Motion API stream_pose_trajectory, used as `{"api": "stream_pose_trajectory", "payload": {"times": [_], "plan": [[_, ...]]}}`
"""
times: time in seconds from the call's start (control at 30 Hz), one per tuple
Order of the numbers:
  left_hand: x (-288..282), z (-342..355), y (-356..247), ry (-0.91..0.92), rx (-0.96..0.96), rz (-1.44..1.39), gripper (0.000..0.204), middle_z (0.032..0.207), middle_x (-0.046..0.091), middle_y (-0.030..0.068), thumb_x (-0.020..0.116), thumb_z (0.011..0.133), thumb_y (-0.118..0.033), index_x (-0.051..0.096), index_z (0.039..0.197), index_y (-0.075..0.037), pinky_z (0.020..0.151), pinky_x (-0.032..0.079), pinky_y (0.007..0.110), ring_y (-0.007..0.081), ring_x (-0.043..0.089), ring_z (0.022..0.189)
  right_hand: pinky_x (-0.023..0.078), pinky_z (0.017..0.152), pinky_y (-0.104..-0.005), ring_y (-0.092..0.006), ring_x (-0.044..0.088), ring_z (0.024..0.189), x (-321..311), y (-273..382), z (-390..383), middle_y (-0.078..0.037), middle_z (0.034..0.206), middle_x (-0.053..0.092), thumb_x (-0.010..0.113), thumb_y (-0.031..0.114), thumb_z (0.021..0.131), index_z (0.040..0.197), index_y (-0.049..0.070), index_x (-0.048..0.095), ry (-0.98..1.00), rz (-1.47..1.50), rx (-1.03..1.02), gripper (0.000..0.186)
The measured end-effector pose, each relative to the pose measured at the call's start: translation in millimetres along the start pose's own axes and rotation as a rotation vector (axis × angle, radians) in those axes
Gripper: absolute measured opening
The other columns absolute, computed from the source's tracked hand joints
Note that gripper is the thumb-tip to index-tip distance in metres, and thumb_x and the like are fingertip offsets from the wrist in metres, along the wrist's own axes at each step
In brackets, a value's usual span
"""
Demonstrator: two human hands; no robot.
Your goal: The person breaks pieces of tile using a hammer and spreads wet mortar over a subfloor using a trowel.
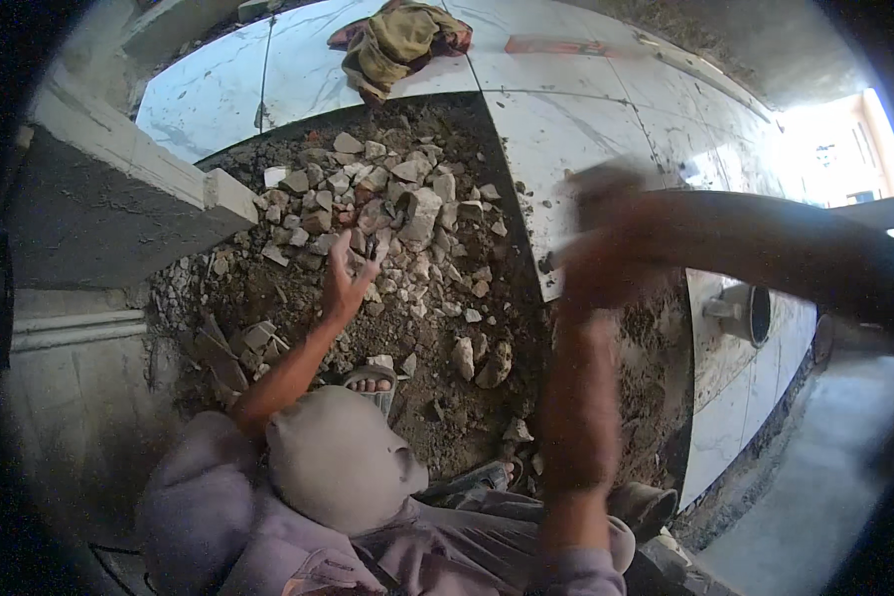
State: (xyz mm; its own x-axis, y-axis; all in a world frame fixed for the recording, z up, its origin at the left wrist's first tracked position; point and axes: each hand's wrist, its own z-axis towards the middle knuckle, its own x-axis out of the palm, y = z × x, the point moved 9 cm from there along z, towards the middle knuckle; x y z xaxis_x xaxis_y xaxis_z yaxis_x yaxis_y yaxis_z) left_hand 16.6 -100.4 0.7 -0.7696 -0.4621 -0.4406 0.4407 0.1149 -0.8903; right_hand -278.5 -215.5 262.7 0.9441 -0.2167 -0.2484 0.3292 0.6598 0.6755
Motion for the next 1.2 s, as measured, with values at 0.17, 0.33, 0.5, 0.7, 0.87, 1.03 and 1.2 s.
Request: {"api": "stream_pose_trajectory", "payload": {"times": [0.17, 0.33, 0.5, 0.7, 0.87, 1.03, 1.2], "plan": [[42.8, -8.5, -12.2, 0.065, -0.072, -0.107, 0.070, 0.138, 0.031, 0.0207, 0.058, 0.090, -0.034, 0.022, 0.142, -0.004, 0.101, 0.035, 0.049, 0.0358, 0.034, 0.127, 0.048, 0.070, -0.0350, -0.0242, 0.058, 0.081, 72.2, -161.5, -210.6, -0.016, 0.095, 0.060, 0.053, 0.022, 0.091, 0.116, 0.001, 0.043, 1.080, -0.406, 0.930, 0.034], [43.4, -15.2, 7.4, 0.123, -0.164, -0.155, 0.070, 0.142, 0.026, 0.0200, 0.056, 0.091, -0.038, 0.020, 0.143, -0.008, 0.105, 0.030, 0.053, 0.0364, 0.027, 0.132, 0.048, 0.064, -0.0342, -0.0197, 0.056, 0.074, 57.8, -69.3, -87.4, -0.011, 0.089, 0.059, 0.052, 0.019, 0.091, 0.113, 0.001, 0.043, 0.771, -0.138, 0.915, 0.030], [31.1, -27.0, 5.1, 0.132, -0.158, -0.192, 0.063, 0.142, 0.026, 0.0203, 0.054, 0.093, -0.028, 0.022, 0.142, -0.006, 0.106, 0.031, 0.051, 0.0356, 0.027, 0.132, 0.043, 0.055, -0.0258, -0.0124, 0.052, 0.064, -8.8, 62.9, 117.1, -0.006, 0.078, 0.056, 0.042, 0.021, 0.095, 0.093, 0.001, 0.050, 0.159, 0.114, 0.124, 0.021], [14.9, -21.0, 1.2, 0.055, -0.142, -0.146, 0.065, 0.140, 0.030, 0.0207, 0.057, 0.089, -0.028, 0.025, 0.141, -0.004, 0.104, 0.033, 0.049, 0.0355, 0.031, 0.130, 0.044, 0.065, -0.0315, -0.0171, 0.053, 0.075, 35.3, -18.3, 6.4, -0.009, 0.089, 0.056, 0.046, 0.025, 0.093, 0.102, -0.001, 0.051, 0.161, -0.087, 0.101, 0.028], [20.4, -22.3, 12.1, -0.063, -0.085, -0.239, 0.061, 0.137, 0.035, 0.0218, 0.057, 0.090, -0.024, 0.028, 0.139, -0.003, 0.104, 0.032, 0.048, 0.0350, 0.035, 0.128, 0.046, 0.075, -0.0370, -0.0219, 0.055, 0.088, 100.0, -124.2, -204.9, -0.012, 0.101, 0.057, 0.053, 0.026, 0.089, 0.114, -0.003, 0.049, 1.006, -0.253, 1.032, 0.038], [17.9, -31.5, 9.5, 0.071, -0.182, -0.263, 0.062, 0.141, 0.029, 0.0221, 0.055, 0.091, -0.030, 0.026, 0.140, -0.006, 0.107, 0.031, 0.051, 0.0372, 0.030, 0.132, 0.043, 0.053, -0.0295, -0.0116, 0.051, 0.065, 58.6, -13.3, -37.4, -0.002, 0.075, 0.055, 0.050, 0.021, 0.093, 0.106, 0.002, 0.051, 0.572, 0.097, 0.723, 0.023], [22.2, -34.9, 0.4, 0.125, -0.286, -0.274, 0.062, 0.139, 0.030, 0.0235, 0.055, 0.091, -0.031, 0.027, 0.139, -0.003, 0.107, 0.031, 0.050, 0.0384, 0.032, 0.130, 0.044, 0.053, -0.0287, -0.0180, 0.055, 0.062, -30.8, 79.2, 150.7, -0.009, 0.069, 0.055, 0.047, 0.025, 0.094, 0.094, 0.001, 0.049, -0.024, -0.246, -0.248, 0.024]]}}
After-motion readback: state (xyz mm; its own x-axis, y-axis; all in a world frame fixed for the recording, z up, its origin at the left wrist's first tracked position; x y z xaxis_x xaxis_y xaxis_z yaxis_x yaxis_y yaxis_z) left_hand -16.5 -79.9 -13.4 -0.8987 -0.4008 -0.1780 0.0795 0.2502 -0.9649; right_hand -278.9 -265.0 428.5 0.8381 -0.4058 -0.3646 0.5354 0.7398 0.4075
